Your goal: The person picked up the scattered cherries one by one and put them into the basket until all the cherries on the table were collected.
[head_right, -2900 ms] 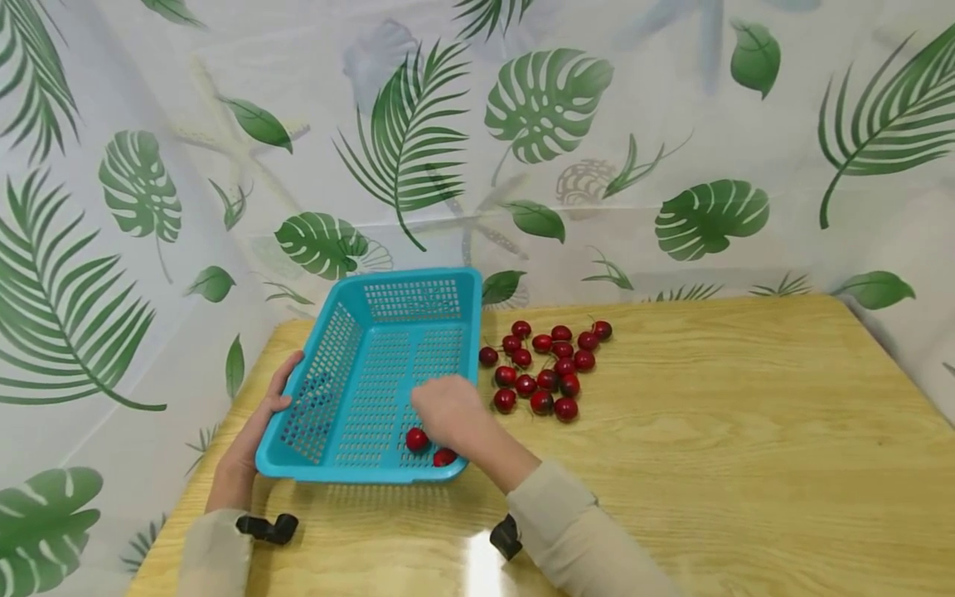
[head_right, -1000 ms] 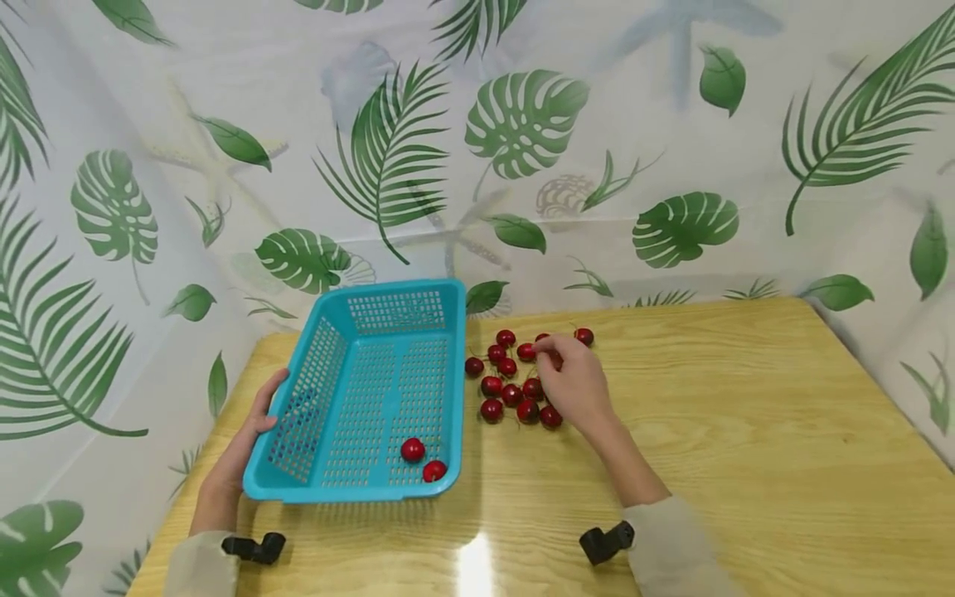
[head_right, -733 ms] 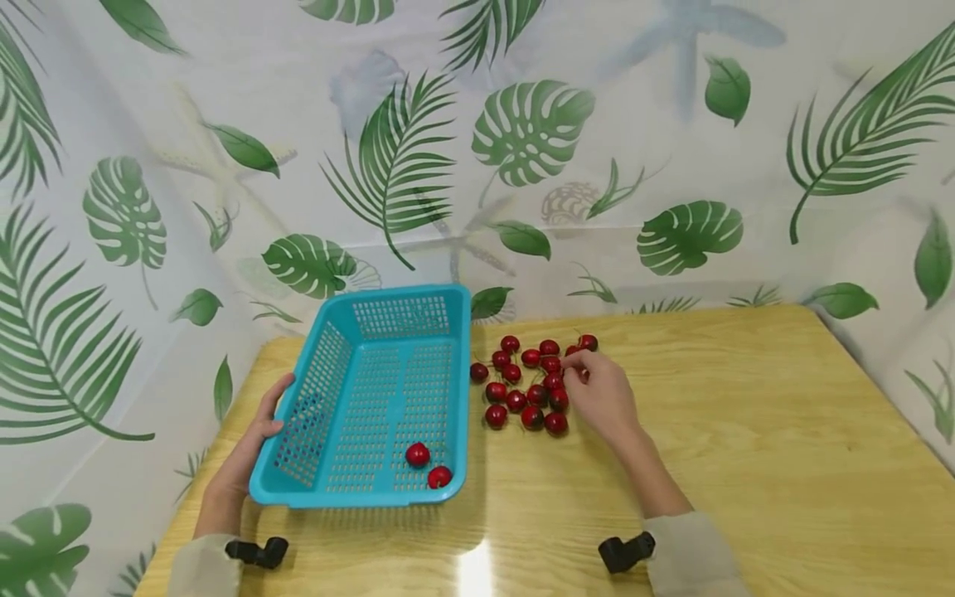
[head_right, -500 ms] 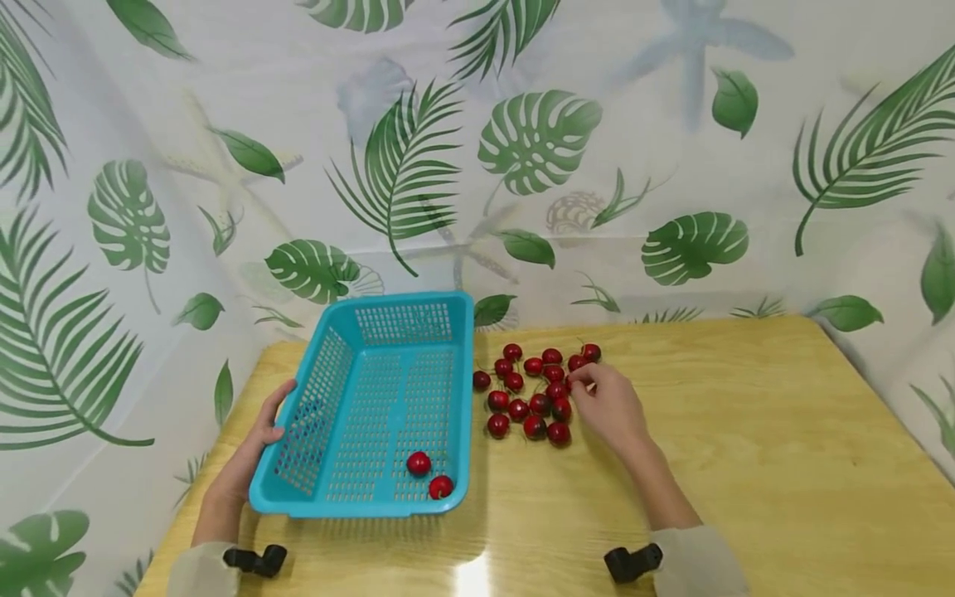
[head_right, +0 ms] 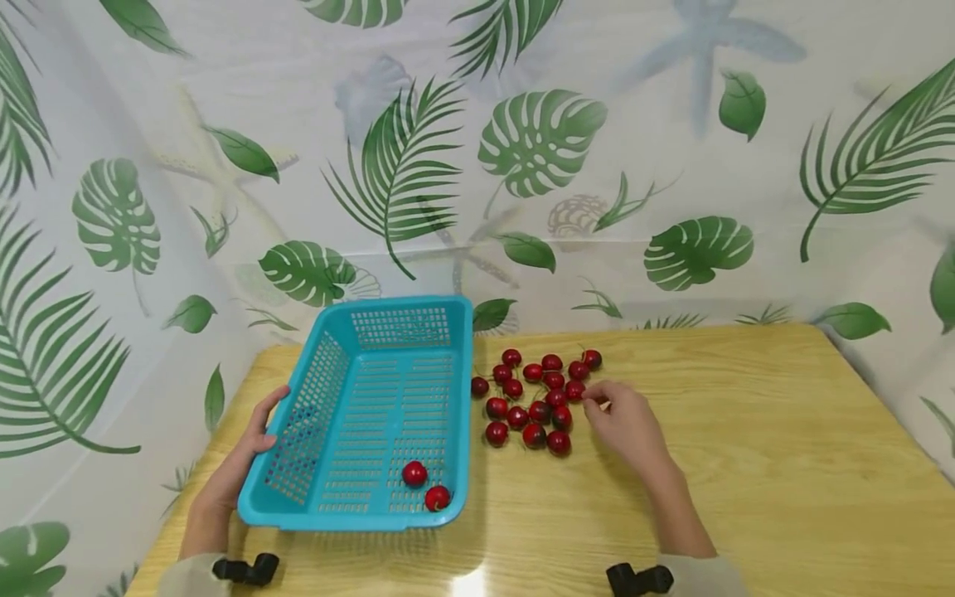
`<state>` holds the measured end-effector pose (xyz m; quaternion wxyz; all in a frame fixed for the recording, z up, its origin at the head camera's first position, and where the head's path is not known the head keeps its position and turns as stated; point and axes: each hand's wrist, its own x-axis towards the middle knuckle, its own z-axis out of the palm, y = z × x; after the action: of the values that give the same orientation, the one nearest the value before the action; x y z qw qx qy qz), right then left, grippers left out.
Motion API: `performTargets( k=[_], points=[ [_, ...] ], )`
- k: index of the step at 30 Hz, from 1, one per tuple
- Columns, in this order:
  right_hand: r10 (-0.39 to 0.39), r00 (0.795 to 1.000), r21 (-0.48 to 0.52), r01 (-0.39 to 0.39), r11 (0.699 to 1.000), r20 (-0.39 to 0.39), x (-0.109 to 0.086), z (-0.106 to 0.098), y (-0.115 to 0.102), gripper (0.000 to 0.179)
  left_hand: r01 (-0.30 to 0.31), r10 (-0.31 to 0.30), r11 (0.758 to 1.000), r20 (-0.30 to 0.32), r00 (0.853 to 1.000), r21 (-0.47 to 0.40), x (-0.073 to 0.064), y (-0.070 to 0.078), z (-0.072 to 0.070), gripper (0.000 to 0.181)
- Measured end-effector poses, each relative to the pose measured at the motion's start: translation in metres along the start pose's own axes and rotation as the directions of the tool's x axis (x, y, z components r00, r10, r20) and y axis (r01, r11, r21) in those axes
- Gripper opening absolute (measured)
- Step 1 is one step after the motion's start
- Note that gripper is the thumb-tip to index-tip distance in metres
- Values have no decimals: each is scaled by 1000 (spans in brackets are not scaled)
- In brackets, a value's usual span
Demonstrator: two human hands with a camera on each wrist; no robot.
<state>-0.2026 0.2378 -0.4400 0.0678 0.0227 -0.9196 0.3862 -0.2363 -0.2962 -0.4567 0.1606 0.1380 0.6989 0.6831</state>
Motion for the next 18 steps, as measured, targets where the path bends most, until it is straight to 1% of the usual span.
performTargets(
  k=[3, 8, 10, 14, 18],
  points=[
    [-8, 999, -17, 9, 1000, 34, -1, -4, -1, 24, -12, 12, 1000, -10, 1000, 19, 0, -1, 0, 73],
    [-2, 994, -45, 7, 999, 110, -3, -12, -2, 22, 9, -8, 998, -27, 1000, 64, 0, 7, 0, 74],
    [3, 990, -55, 5, 998, 141, -3, -16, -1, 21, 19, -16, 997, -37, 999, 71, 0, 8, 1, 75],
    [5, 982, -59, 7, 998, 191, -5, -20, 0, 21, 23, -21, 998, -43, 999, 57, -1, 6, 3, 74],
    [17, 969, -46, -6, 999, 247, -8, -21, 1, 21, 25, -23, 999, -38, 999, 32, -2, 3, 4, 73]
  ],
)
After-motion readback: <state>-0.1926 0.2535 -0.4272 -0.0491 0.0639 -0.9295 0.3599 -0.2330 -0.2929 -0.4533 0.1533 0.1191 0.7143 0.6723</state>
